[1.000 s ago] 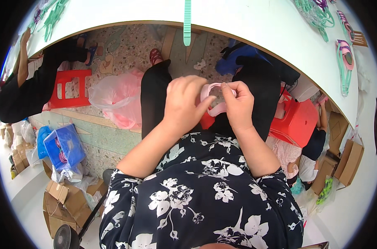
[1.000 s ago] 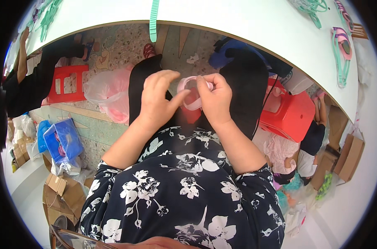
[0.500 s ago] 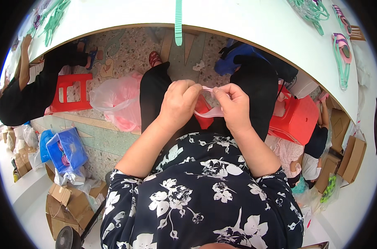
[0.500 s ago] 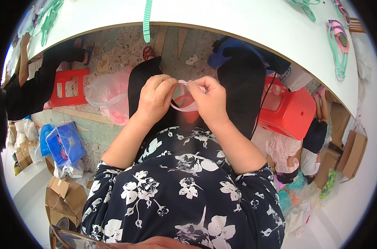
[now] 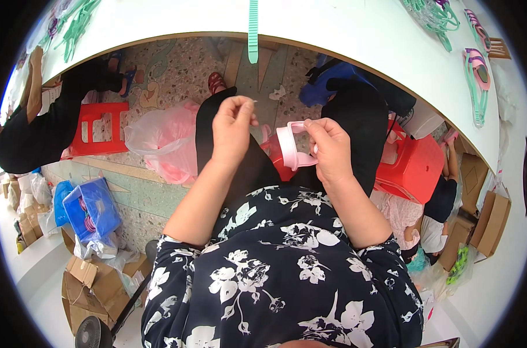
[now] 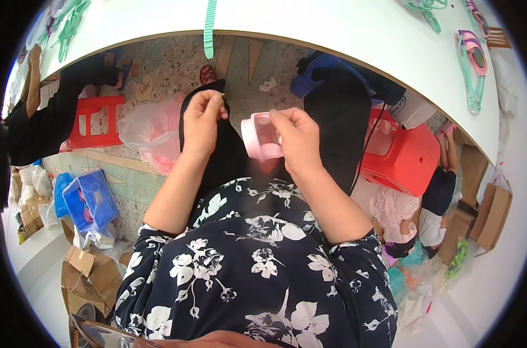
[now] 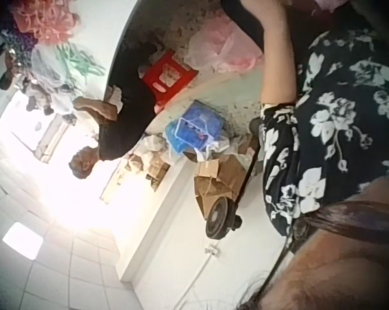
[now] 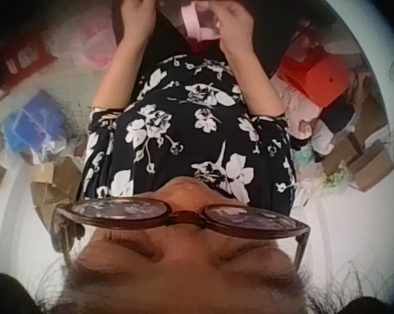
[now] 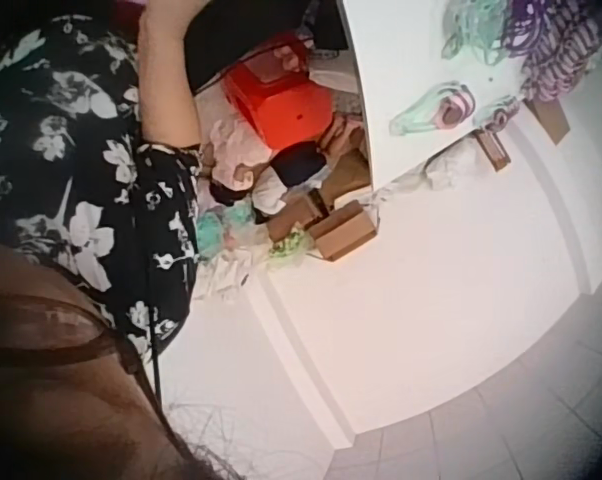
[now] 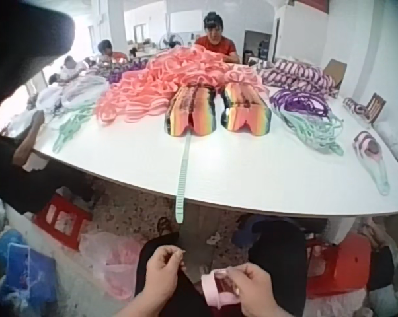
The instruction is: Assembling colorful swimming goggles by attaching the lenses to the nose bridge and head straps.
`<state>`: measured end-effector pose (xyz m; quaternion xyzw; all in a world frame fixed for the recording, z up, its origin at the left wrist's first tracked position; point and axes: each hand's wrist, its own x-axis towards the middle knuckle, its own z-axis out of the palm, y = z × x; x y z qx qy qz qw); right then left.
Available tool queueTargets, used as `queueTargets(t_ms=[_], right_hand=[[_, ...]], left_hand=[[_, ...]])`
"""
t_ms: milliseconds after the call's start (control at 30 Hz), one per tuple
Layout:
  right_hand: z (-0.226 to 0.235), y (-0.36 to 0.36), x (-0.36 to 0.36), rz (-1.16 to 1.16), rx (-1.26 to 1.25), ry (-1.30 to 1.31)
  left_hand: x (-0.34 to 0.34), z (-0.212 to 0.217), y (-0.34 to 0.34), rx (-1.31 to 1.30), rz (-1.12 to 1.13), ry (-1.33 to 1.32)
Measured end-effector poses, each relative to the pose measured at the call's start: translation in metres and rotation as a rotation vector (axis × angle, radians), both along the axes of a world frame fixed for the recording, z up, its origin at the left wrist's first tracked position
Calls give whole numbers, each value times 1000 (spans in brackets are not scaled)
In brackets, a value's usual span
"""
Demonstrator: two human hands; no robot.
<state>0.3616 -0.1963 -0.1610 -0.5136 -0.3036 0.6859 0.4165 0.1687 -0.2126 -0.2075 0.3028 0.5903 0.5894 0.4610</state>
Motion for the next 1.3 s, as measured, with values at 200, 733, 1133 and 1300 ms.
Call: queueTargets(t_ms=[200, 733, 1133, 1300], right_hand=[[-2, 2, -2, -36, 38, -61], [-8, 6, -2, 148, 915, -518], [7, 14, 23, 98, 378, -235], [2, 16, 27, 0, 286, -219]], left_hand=[[-19, 6, 16, 175, 17, 1309], [19, 32, -14, -172, -344, -812], [17, 35, -38, -128, -456, -805], [7, 28, -48, -180, -530, -854]])
